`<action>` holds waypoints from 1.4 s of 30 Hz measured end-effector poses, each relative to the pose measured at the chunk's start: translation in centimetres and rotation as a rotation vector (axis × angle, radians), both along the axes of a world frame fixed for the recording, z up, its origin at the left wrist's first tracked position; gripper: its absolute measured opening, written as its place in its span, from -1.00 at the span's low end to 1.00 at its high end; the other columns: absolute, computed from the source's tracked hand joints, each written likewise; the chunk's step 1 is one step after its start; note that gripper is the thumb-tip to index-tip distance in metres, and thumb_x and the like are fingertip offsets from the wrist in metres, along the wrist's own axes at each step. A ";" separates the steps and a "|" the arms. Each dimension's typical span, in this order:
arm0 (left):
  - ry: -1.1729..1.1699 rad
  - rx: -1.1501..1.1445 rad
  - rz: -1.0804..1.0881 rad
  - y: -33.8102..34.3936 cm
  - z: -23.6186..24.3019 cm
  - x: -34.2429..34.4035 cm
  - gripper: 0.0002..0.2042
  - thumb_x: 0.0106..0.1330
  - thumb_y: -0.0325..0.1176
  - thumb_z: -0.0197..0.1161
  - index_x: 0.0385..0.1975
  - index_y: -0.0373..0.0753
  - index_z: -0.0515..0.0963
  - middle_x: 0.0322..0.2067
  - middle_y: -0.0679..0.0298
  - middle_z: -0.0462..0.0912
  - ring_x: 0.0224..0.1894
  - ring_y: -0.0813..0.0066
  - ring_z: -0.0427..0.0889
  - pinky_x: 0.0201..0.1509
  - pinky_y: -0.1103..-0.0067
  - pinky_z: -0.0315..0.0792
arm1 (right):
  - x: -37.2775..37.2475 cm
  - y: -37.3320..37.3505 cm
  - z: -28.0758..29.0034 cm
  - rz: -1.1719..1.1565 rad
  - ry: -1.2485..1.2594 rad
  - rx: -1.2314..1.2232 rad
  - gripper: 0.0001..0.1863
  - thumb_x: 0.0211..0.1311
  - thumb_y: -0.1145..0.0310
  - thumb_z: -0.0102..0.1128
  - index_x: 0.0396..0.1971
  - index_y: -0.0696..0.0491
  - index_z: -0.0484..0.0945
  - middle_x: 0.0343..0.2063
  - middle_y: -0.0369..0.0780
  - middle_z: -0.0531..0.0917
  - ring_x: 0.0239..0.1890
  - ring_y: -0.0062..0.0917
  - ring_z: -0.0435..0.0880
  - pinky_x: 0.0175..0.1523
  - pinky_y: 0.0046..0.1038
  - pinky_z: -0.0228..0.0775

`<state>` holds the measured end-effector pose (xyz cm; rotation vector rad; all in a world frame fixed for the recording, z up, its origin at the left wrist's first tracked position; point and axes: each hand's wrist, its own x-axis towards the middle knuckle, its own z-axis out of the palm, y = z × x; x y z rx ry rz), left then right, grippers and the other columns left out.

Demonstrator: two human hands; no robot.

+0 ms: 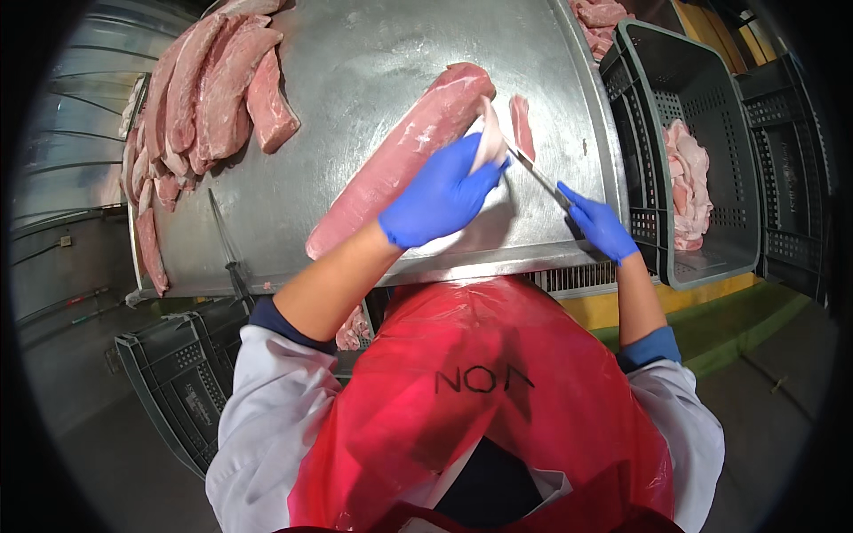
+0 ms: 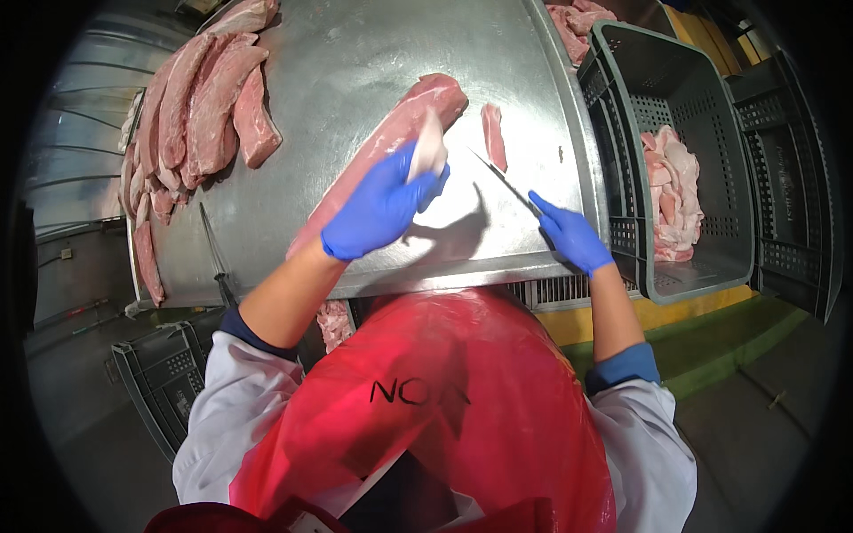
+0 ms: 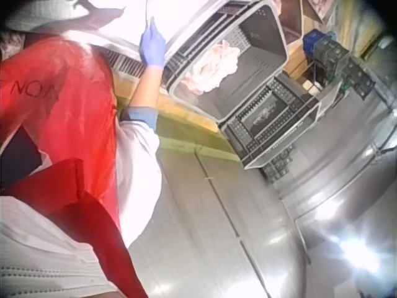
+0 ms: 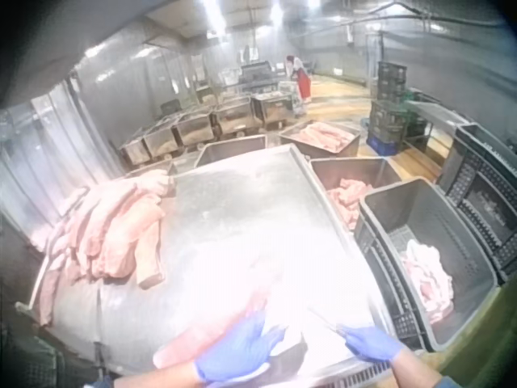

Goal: The person uses a knife to trim fat and connective tissue from large slabs of raw meat on a stainless steel table. They repeatedly lift the trimmed fat and place it into a nearby plastic crate while continuing to process the meat.

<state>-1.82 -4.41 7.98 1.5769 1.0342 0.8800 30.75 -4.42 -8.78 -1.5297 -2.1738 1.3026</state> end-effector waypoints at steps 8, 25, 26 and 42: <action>-0.953 0.181 -0.206 12.2 14.1 18.6 -0.83 0.47 -0.35 0.08 -0.16 -0.34 0.49 -0.41 0.22 0.57 -0.38 0.42 0.60 -0.38 0.47 0.48 | 1.4 -4.8 2.1 -0.268 0.243 -0.171 -0.46 0.52 0.23 -0.05 0.46 -0.16 0.30 -0.53 -0.35 0.46 -0.56 -0.70 0.38 -0.40 -0.56 0.35; 0.936 0.068 0.035 4.1 -18.3 7.2 -0.65 0.14 -0.35 0.39 -0.06 -0.19 0.53 0.17 -0.05 0.36 0.24 -0.11 0.33 0.14 0.15 0.46 | 3.7 -12.4 -1.8 -0.771 0.567 -0.024 -0.68 0.58 0.22 -0.04 0.09 0.13 0.48 -0.49 -0.31 0.59 -0.63 -0.73 0.46 -0.53 -0.60 0.33; 0.861 0.066 0.058 3.3 -19.1 5.1 -0.69 0.17 -0.38 0.35 -0.08 -0.21 0.53 0.16 -0.06 0.36 0.23 -0.13 0.34 0.13 0.16 0.47 | 2.9 -11.0 -1.7 -0.760 0.586 -0.091 -0.75 0.57 0.25 -0.01 -0.02 0.12 0.48 -0.49 -0.29 0.60 -0.64 -0.72 0.47 -0.54 -0.61 0.33; 0.934 -0.203 0.487 -35.0 -17.5 -31.7 -0.67 0.03 -0.59 0.23 -0.15 -0.24 0.55 0.15 0.00 0.45 0.21 -0.06 0.45 0.25 0.26 0.43 | -25.9 18.6 -1.3 -0.559 0.548 -0.159 -0.87 0.40 0.44 0.06 -0.14 0.12 0.37 -0.53 -0.22 0.59 -0.63 -0.58 0.56 -0.56 -0.55 0.41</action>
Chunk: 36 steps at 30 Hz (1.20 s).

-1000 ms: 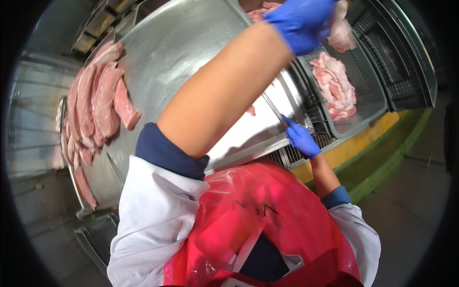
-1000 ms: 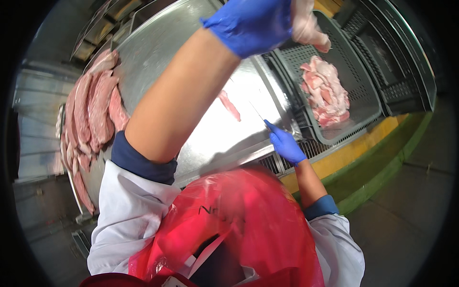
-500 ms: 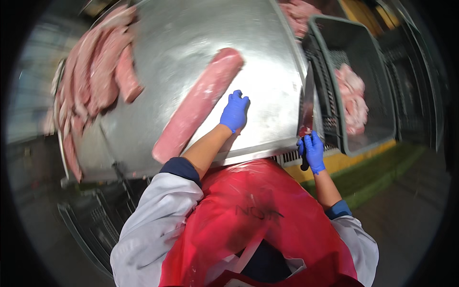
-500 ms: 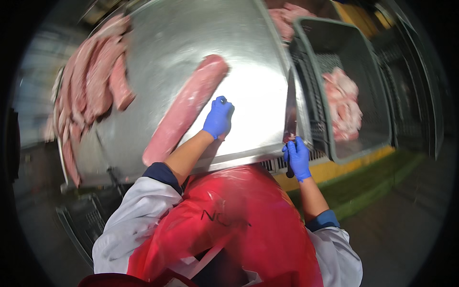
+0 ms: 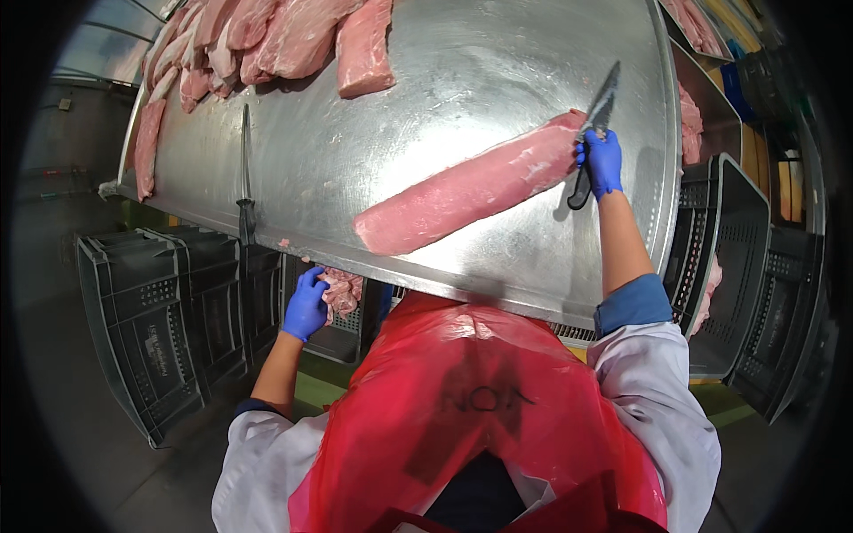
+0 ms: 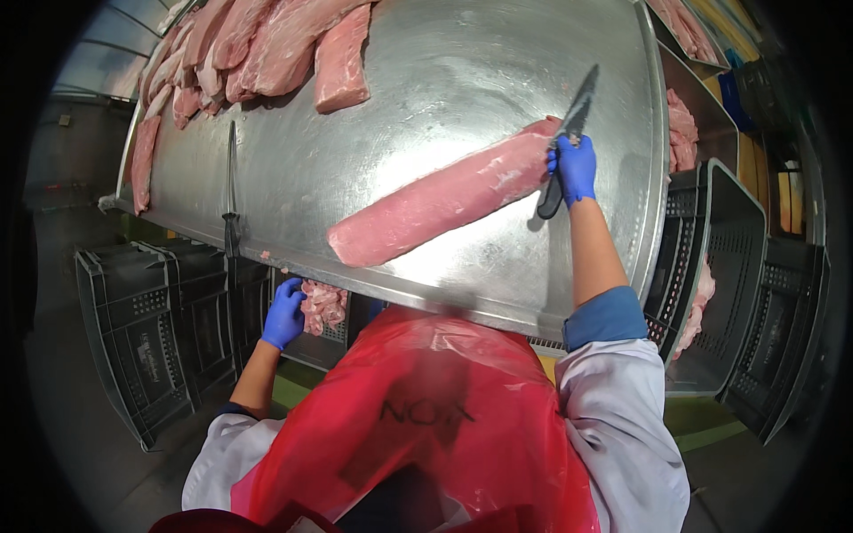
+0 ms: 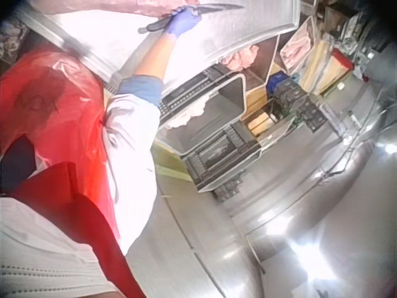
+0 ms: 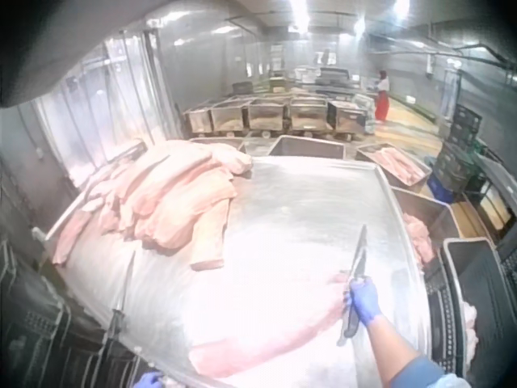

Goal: The person uses a knife to trim fat and connective tissue from large slabs of raw meat on a stainless steel table. They repeatedly lift the trimmed fat and place it into a nearby plastic crate while continuing to process the meat.

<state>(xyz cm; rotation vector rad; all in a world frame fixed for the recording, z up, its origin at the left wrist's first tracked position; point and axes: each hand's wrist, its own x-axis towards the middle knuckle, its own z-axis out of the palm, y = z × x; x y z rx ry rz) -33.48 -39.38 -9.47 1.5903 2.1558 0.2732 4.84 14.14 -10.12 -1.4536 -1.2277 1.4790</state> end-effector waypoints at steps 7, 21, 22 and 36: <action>0.107 0.255 -0.037 10.6 1.6 1.5 -0.60 0.11 -0.32 0.36 -0.02 -0.24 0.55 0.01 0.06 0.55 0.12 -0.03 0.49 0.27 0.20 0.34 | 1.1 2.0 -2.5 -0.057 -0.310 0.035 -0.82 0.32 0.41 0.10 -0.16 0.16 0.41 -0.53 -0.18 0.60 -0.61 -0.50 0.60 -0.52 -0.43 0.48; -0.601 0.112 -0.196 54.4 -5.4 16.5 -0.48 0.15 0.02 0.39 -0.12 -0.36 0.64 -0.22 -0.06 0.72 -0.16 0.18 0.71 -0.03 0.40 0.54 | 0.0 -0.6 -0.3 -0.165 -0.422 0.040 -0.81 0.33 0.40 0.10 -0.14 0.14 0.43 -0.54 -0.15 0.63 -0.60 -0.49 0.64 -0.49 -0.39 0.50; -0.566 0.027 -0.285 57.0 -5.8 17.9 -0.50 0.13 -0.01 0.39 -0.15 -0.37 0.66 -0.25 -0.05 0.73 -0.19 0.18 0.71 -0.05 0.40 0.54 | 0.6 -0.6 -1.0 -0.173 -0.395 0.026 -0.81 0.34 0.40 0.10 -0.13 0.13 0.43 -0.54 -0.15 0.63 -0.60 -0.50 0.63 -0.50 -0.40 0.49; -0.697 -0.079 -0.226 58.2 -3.5 19.4 -0.76 0.02 -0.28 0.37 -0.46 -0.36 0.67 -0.56 0.21 0.66 -0.50 0.53 0.59 -0.36 0.53 0.50 | -1.5 -1.7 4.8 -0.108 -0.355 -0.046 -0.34 0.38 0.39 0.04 0.46 -0.01 0.12 -0.41 -0.07 0.67 -0.50 -0.41 0.69 -0.40 -0.35 0.56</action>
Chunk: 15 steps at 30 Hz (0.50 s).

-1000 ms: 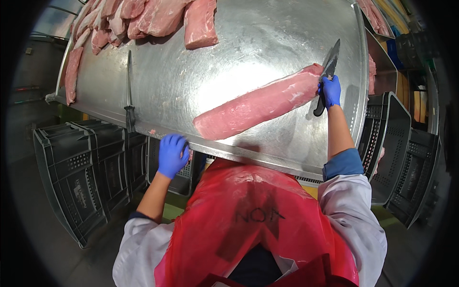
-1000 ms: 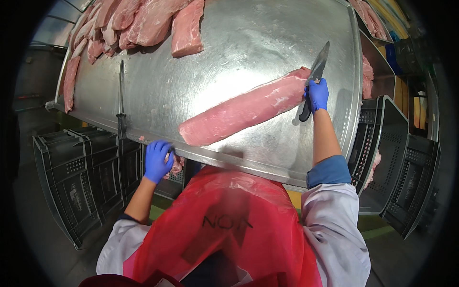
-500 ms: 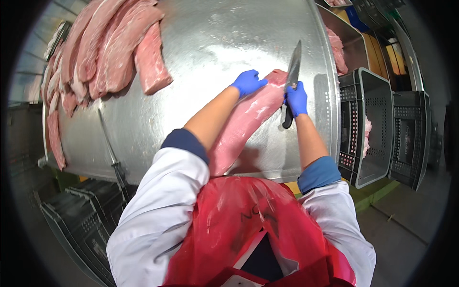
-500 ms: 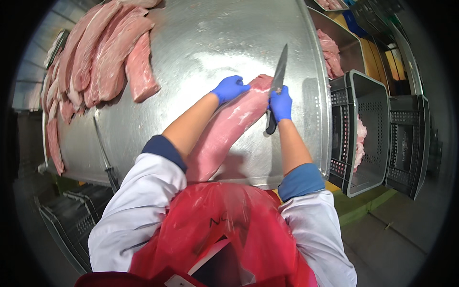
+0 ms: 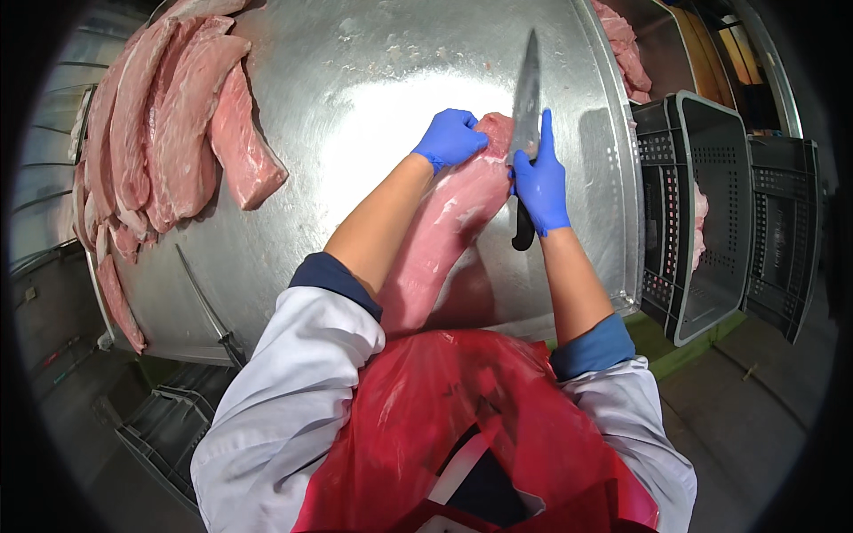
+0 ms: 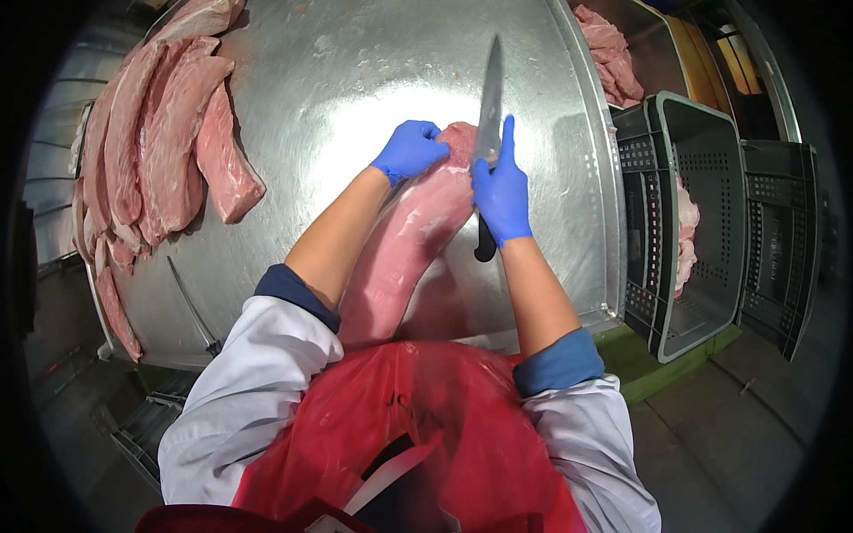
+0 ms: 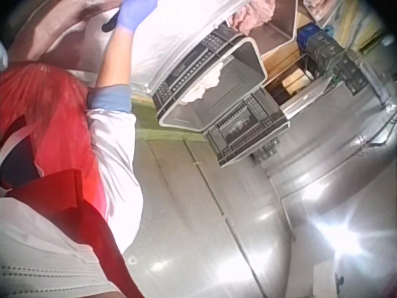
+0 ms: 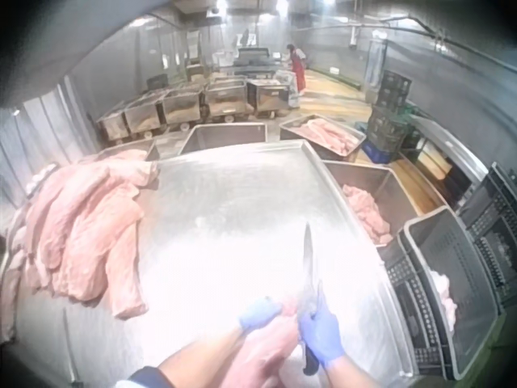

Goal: The person uses a knife to trim fat and connective tissue from large slabs of raw meat on a stainless steel table. They repeatedly lift the trimmed fat and place it into a nearby plastic crate while continuing to process the meat.

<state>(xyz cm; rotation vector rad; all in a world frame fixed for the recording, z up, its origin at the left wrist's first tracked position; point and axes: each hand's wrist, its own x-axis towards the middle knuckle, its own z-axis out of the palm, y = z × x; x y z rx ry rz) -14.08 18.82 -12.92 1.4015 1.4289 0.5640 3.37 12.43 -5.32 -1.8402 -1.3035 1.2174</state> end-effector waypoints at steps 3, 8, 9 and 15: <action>0.003 0.030 0.017 -0.3 0.9 0.9 -0.75 0.04 -0.25 0.37 -0.48 -0.37 0.66 -0.58 0.17 0.64 -0.51 0.46 0.59 -0.35 0.49 0.50 | 0.9 0.5 -2.0 0.214 -0.225 0.035 -0.22 0.39 0.35 -0.02 0.56 -0.12 -0.09 -0.38 0.10 0.70 -0.41 -0.07 0.73 -0.19 -0.14 0.58; -0.018 -0.011 0.155 -1.1 1.0 0.3 -0.68 0.07 -0.15 0.40 -0.53 -0.35 0.64 -0.59 0.03 0.63 -0.53 0.29 0.60 -0.34 0.41 0.50 | 3.3 -6.0 3.7 0.437 -0.107 -0.288 -0.21 0.36 0.37 -0.02 0.56 -0.21 -0.05 -0.45 0.00 0.69 -0.49 -0.23 0.70 -0.28 -0.24 0.58; 0.002 0.014 0.128 -1.2 1.3 0.2 -0.66 0.09 -0.13 0.40 -0.54 -0.36 0.62 -0.59 0.10 0.61 -0.53 0.37 0.56 -0.36 0.43 0.48 | 3.7 -7.0 4.5 0.444 -0.001 -0.338 -0.21 0.36 0.38 -0.03 0.56 -0.21 -0.05 -0.46 -0.03 0.68 -0.51 -0.30 0.69 -0.31 -0.27 0.58; 0.131 0.151 -0.040 -1.8 4.8 1.2 -0.59 0.18 -0.05 0.39 -0.53 -0.36 0.59 -0.58 0.20 0.62 -0.51 0.50 0.52 -0.35 0.48 0.46 | 1.6 -0.6 -0.5 0.275 0.184 -0.242 -0.13 0.29 0.40 0.03 0.57 -0.29 -0.07 -0.52 -0.12 0.61 -0.58 -0.49 0.59 -0.40 -0.40 0.53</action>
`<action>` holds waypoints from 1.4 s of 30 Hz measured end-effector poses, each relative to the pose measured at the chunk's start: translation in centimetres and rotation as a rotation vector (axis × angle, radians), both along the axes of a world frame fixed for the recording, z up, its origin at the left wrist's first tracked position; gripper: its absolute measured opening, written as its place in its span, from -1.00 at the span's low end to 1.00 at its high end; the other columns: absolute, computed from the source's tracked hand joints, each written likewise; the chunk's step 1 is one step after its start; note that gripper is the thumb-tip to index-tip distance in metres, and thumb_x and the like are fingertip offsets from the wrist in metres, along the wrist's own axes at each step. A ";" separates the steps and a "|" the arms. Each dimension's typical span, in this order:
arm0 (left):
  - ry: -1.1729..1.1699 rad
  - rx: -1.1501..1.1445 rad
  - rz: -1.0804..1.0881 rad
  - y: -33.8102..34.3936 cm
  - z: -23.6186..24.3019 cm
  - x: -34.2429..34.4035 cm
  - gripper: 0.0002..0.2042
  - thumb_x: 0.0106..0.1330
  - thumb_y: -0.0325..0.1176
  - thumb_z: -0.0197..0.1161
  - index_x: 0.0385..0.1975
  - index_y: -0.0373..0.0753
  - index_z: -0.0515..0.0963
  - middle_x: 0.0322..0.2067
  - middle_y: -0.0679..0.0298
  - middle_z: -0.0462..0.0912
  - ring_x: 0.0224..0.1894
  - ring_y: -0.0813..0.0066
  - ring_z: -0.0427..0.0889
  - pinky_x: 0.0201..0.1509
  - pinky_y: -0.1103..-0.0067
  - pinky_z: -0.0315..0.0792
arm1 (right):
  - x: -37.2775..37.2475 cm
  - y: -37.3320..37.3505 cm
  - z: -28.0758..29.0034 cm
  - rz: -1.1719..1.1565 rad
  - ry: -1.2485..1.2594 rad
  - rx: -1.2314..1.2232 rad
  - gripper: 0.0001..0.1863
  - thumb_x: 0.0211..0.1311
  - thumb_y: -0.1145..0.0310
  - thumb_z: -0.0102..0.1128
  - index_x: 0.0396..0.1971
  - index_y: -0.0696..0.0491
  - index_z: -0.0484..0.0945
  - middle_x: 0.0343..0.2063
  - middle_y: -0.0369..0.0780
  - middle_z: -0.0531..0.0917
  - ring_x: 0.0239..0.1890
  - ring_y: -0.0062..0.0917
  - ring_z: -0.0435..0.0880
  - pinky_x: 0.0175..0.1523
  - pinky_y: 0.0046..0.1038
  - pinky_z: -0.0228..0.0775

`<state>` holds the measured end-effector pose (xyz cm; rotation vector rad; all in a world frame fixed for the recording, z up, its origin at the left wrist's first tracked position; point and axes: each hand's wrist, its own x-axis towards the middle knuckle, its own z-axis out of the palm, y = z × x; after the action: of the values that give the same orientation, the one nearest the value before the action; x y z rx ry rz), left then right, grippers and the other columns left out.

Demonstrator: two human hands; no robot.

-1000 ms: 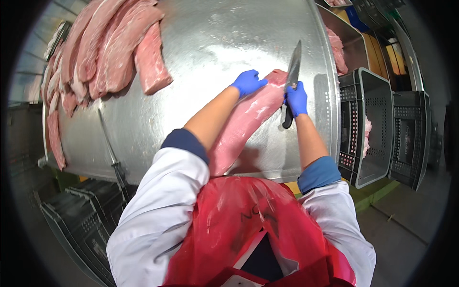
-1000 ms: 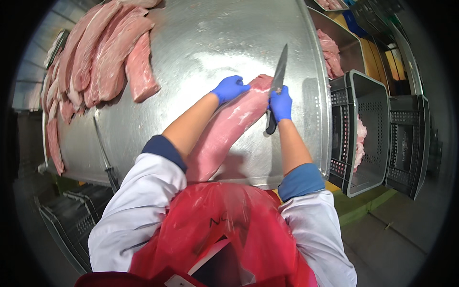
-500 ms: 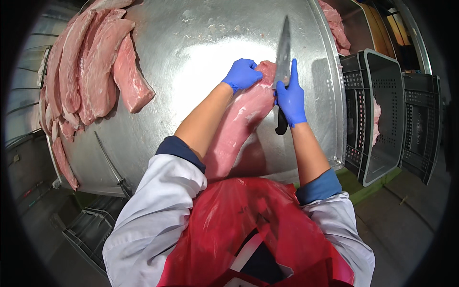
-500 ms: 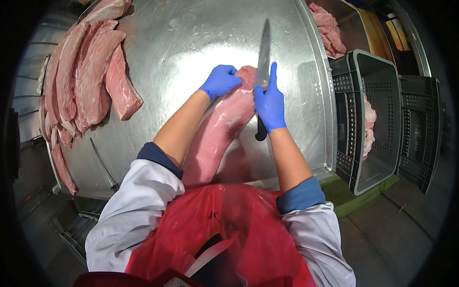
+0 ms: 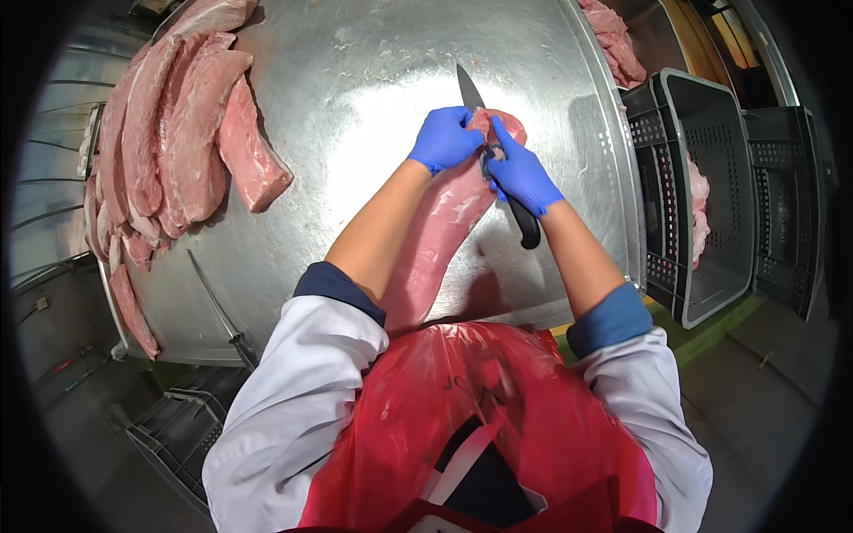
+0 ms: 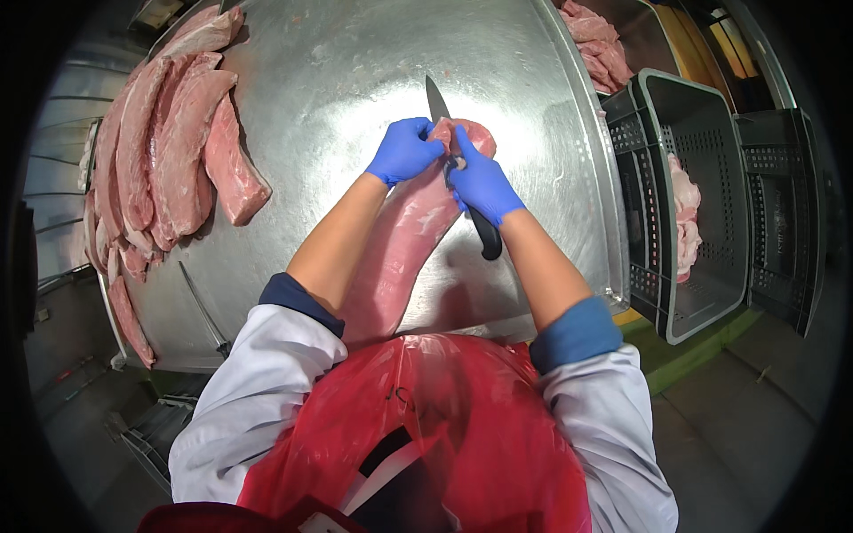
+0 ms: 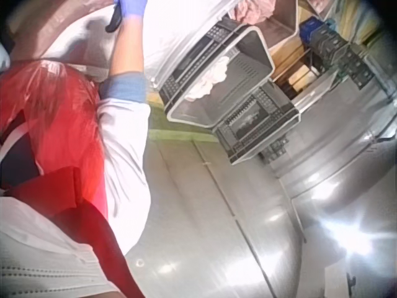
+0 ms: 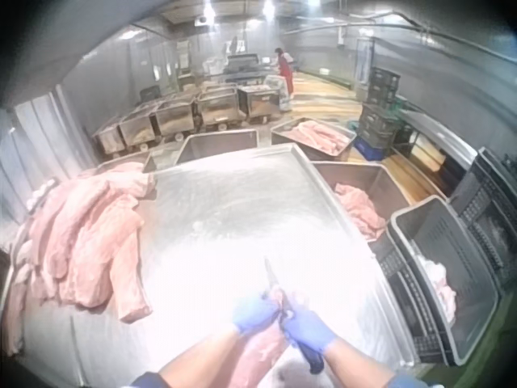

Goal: The person uses a knife to trim fat and connective tissue from large slabs of raw meat on a stainless steel table. They repeatedly lift the trimmed fat and place it into a nearby plastic crate while continuing to process the meat.

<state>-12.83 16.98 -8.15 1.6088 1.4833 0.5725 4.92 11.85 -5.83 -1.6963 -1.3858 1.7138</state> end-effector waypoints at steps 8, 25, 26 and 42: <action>-0.011 0.007 0.017 -0.4 0.7 -0.7 -0.65 0.17 -0.11 0.40 -0.42 -0.36 0.64 -0.55 0.17 0.65 -0.46 0.47 0.59 -0.28 0.48 0.52 | 1.5 -5.7 2.4 0.075 0.003 -0.045 -0.10 0.27 0.45 0.04 0.58 -0.33 -0.09 -0.53 -0.20 0.60 -0.57 -0.57 0.57 -0.39 -0.46 0.52; -0.222 0.130 -0.016 -2.0 5.7 -0.3 -0.78 0.22 -0.27 0.33 -0.34 -0.33 0.65 -0.52 0.31 0.64 -0.45 0.61 0.55 -0.31 0.58 0.49 | -2.0 -5.7 1.0 0.055 0.143 0.032 -0.15 0.29 0.52 0.00 0.57 -0.03 -0.08 -0.49 -0.24 0.58 -0.57 -0.59 0.57 -0.46 -0.47 0.49; -0.245 0.151 0.014 -2.1 5.7 -0.9 -0.78 0.23 -0.27 0.33 -0.33 -0.33 0.65 -0.52 0.32 0.64 -0.45 0.61 0.55 -0.32 0.58 0.49 | -1.2 -8.1 2.2 0.202 0.038 -0.073 -0.12 0.28 0.51 0.01 0.58 -0.12 -0.09 -0.51 -0.24 0.58 -0.57 -0.58 0.57 -0.46 -0.47 0.50; -0.363 0.341 0.112 -9.8 17.6 -5.8 -0.79 0.31 -0.30 0.31 -0.29 -0.36 0.62 -0.43 0.34 0.64 -0.34 0.67 0.55 -0.15 0.61 0.50 | -2.9 -16.0 5.4 0.486 0.050 -0.094 -0.18 0.37 0.45 -0.01 0.58 -0.25 -0.08 -0.56 -0.21 0.57 -0.63 -0.55 0.54 -0.46 -0.48 0.52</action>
<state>-18.60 7.14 9.40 1.5717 1.2537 1.1671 2.07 -4.12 -0.39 -1.4248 -1.8292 2.0830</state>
